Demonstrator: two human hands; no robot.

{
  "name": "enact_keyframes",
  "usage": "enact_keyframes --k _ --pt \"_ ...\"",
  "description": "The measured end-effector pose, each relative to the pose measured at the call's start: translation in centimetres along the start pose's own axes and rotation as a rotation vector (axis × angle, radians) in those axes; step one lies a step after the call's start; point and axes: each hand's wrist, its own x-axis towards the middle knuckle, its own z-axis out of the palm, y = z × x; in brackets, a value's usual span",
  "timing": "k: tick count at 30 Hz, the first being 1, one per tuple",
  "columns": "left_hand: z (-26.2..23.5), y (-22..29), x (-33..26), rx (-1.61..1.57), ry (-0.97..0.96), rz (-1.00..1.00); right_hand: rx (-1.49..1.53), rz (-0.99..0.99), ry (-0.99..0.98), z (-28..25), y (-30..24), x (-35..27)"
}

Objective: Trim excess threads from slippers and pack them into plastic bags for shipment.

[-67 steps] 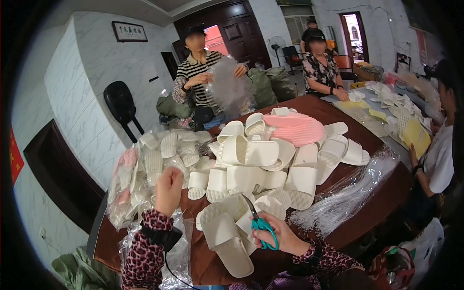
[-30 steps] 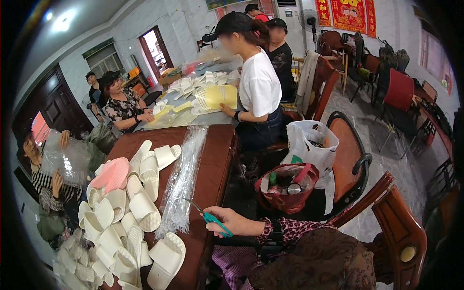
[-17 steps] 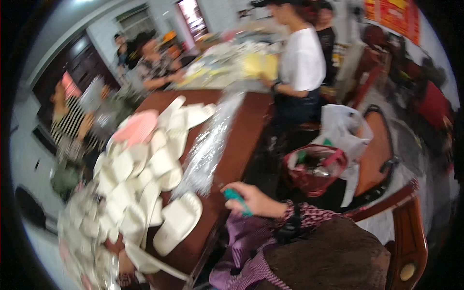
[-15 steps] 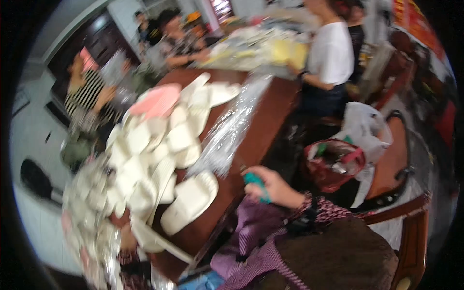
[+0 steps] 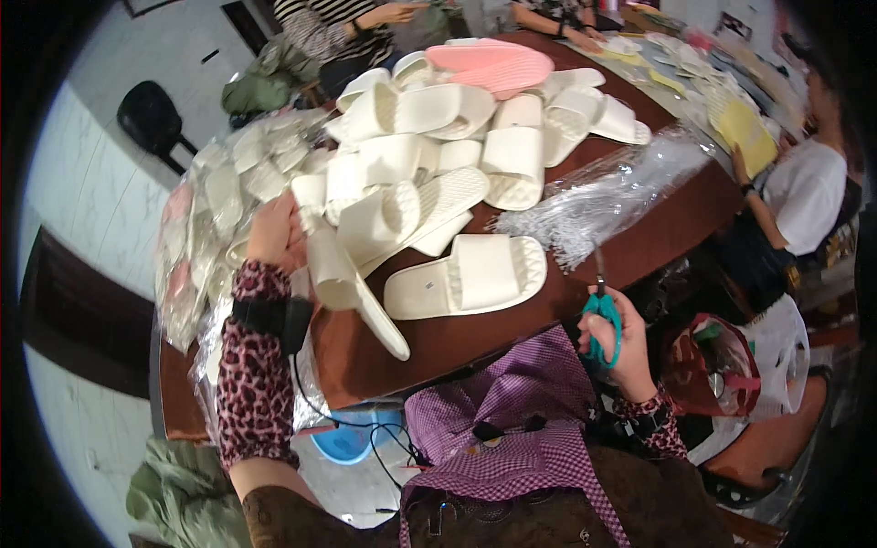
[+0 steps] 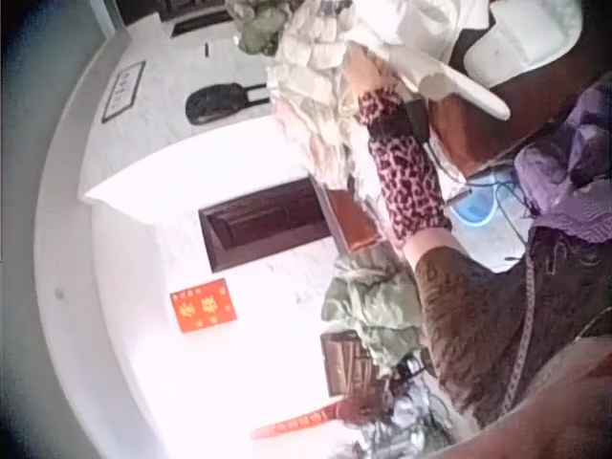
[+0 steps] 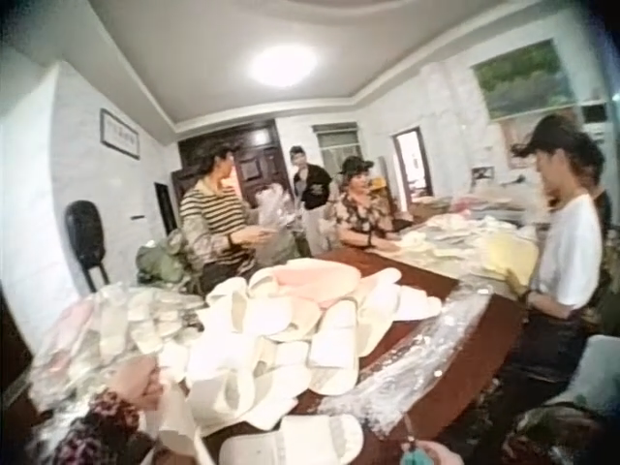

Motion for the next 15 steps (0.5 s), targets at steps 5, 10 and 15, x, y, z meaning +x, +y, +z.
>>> enact_keyframes --k 5,10,15 --pt "1.5 1.3 -1.1 0.03 -0.028 -0.029 0.057 0.064 0.029 -0.1 -0.3 -0.1" --pt "1.9 -0.3 -1.3 0.149 -0.184 0.056 0.039 0.088 -0.005 -0.1 -0.7 0.2" --pt "2.6 -1.6 -2.2 -0.164 -0.034 0.061 0.094 0.011 -0.104 1.8 -1.9 1.1"
